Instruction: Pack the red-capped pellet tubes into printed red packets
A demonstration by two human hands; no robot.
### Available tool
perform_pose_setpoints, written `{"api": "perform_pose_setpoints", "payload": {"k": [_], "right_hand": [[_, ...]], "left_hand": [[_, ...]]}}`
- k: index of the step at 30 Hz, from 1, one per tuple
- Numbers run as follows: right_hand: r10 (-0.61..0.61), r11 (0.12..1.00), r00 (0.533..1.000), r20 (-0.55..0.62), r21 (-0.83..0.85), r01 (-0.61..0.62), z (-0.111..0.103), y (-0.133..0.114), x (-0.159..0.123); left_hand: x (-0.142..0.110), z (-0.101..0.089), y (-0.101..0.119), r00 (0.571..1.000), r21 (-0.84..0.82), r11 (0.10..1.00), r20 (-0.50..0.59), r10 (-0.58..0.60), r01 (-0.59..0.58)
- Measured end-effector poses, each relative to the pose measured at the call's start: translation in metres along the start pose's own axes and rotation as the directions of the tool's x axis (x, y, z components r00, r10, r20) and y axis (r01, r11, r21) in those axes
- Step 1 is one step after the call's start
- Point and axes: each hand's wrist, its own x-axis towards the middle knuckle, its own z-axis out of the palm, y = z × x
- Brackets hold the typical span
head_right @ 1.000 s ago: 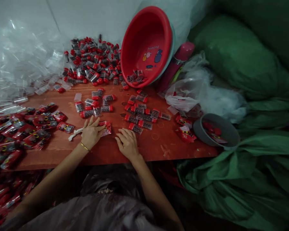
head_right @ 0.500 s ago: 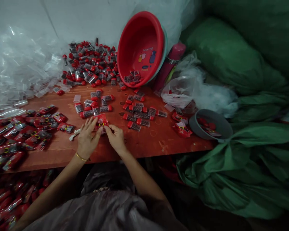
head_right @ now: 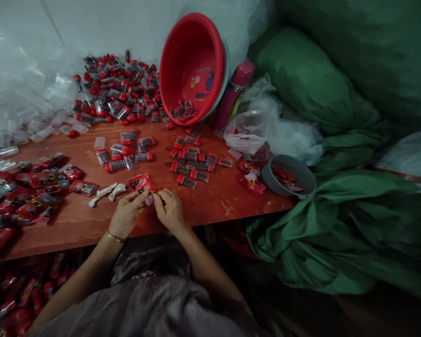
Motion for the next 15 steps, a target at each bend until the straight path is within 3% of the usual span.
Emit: {"api": "perform_pose_setpoints", "payload": {"k": [2,4,7,9,12,15], "right_hand": [[-0.022,0.992,0.999,0.048,-0.120,0.027,-0.015,0.009,0.004],[0.051,0.938,0.998,0.031,-0.344,-0.037,-0.030,0.021,0.010],[0.253,0.722,0.965,-0.065,-0.652,-0.233,-0.047,0.039,0.018],[0.329,0.638,0.942,-0.070,-0.719,-0.276,-0.050,0.046,0.019],[0.366,0.667,0.929,-0.053,-0.682,-0.301,-0.049,0.050,0.016],[0.411,0.795,0.911,-0.032,-0.476,-0.376,-0.048,0.046,0.004]], "left_hand": [[0.003,0.001,0.002,1.000,0.022,1.000,-0.008,0.018,-0.018],[0.007,0.001,0.004,1.000,0.013,1.000,-0.017,-0.002,0.002],[0.009,0.002,0.005,0.997,-0.044,0.996,-0.007,-0.082,0.081],[0.009,0.003,0.005,0.991,-0.071,0.988,0.019,-0.136,0.137],[0.008,0.004,0.004,0.980,-0.079,0.978,0.060,-0.188,0.193],[0.006,0.003,0.003,0.973,-0.079,0.971,0.073,-0.220,0.225]]}}
